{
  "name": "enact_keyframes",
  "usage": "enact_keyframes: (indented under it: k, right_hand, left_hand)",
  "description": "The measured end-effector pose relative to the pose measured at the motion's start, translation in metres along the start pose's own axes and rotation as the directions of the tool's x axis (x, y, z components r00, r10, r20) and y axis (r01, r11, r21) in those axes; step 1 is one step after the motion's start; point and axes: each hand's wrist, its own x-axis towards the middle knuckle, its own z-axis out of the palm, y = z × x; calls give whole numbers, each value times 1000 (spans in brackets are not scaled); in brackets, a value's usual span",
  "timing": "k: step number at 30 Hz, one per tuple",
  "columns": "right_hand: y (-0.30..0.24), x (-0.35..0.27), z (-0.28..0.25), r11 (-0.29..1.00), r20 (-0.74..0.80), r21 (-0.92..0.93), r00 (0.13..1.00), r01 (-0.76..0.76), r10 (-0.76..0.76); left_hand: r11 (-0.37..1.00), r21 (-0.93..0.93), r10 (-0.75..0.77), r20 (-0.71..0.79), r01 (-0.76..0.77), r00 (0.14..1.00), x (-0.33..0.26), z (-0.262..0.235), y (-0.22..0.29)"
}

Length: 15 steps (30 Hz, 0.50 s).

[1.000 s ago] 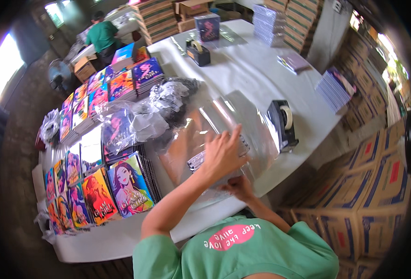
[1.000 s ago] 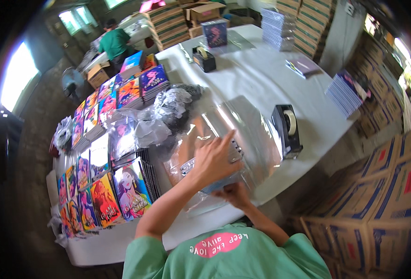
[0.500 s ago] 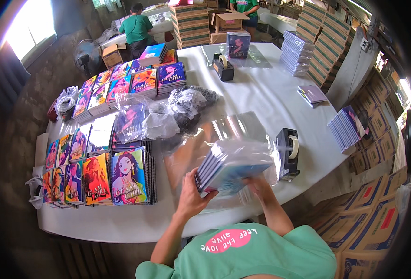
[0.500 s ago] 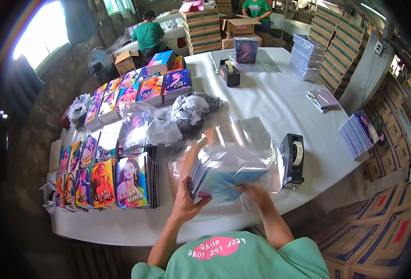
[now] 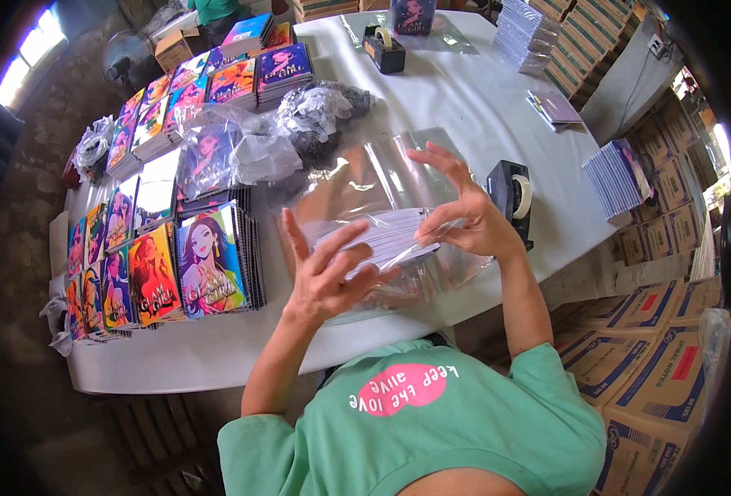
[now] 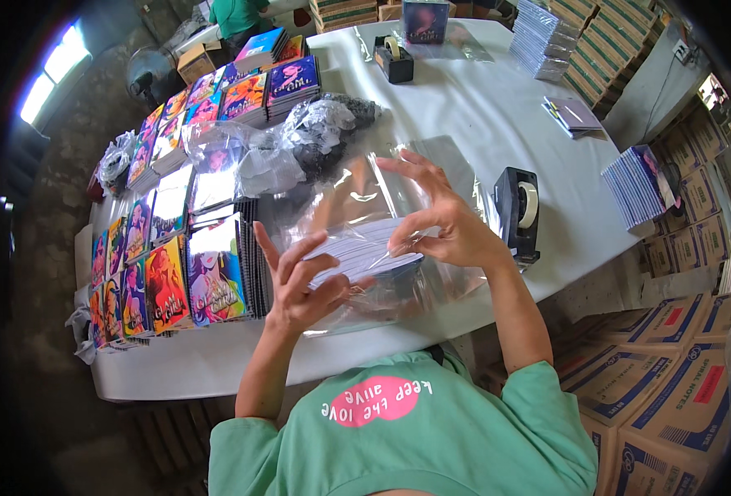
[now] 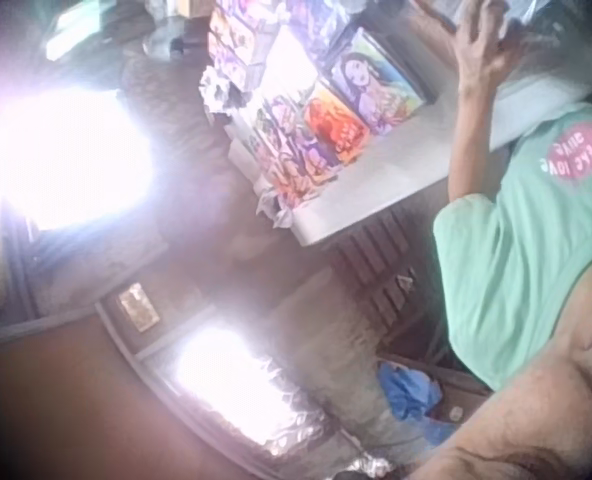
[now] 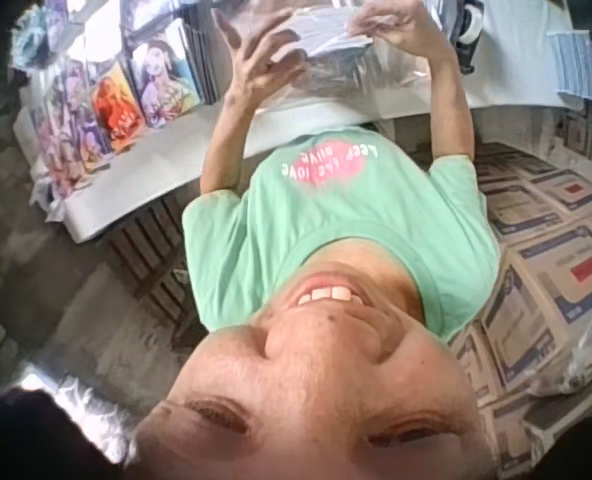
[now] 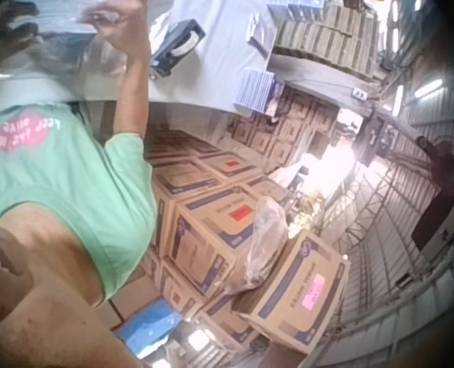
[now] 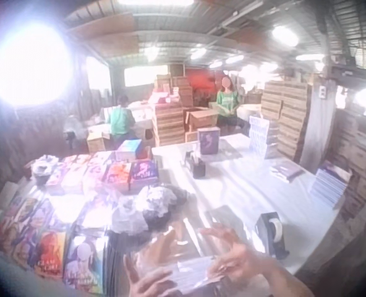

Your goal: The person places a stack of notebooks into a clear plastic bag and seals the bag with tape.

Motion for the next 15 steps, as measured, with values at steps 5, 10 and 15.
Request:
enact_keyframes:
  k: [5, 10, 15]
  right_hand:
    - [9, -29, -10, 879, -428, 473, 887, 56, 174]
    - [20, -85, 34, 948, -196, 252, 950, -192, 244]
    - [4, -74, 62, 923, -493, 323, 795, -210, 353]
  left_hand:
    - [994, 81, -61, -78, 68, 995, 27, 3, 9]
    - [1000, -13, -28, -80, 27, 996, 23, -4, 22]
    - [989, -126, 57, -105, -70, 993, 7, -10, 25]
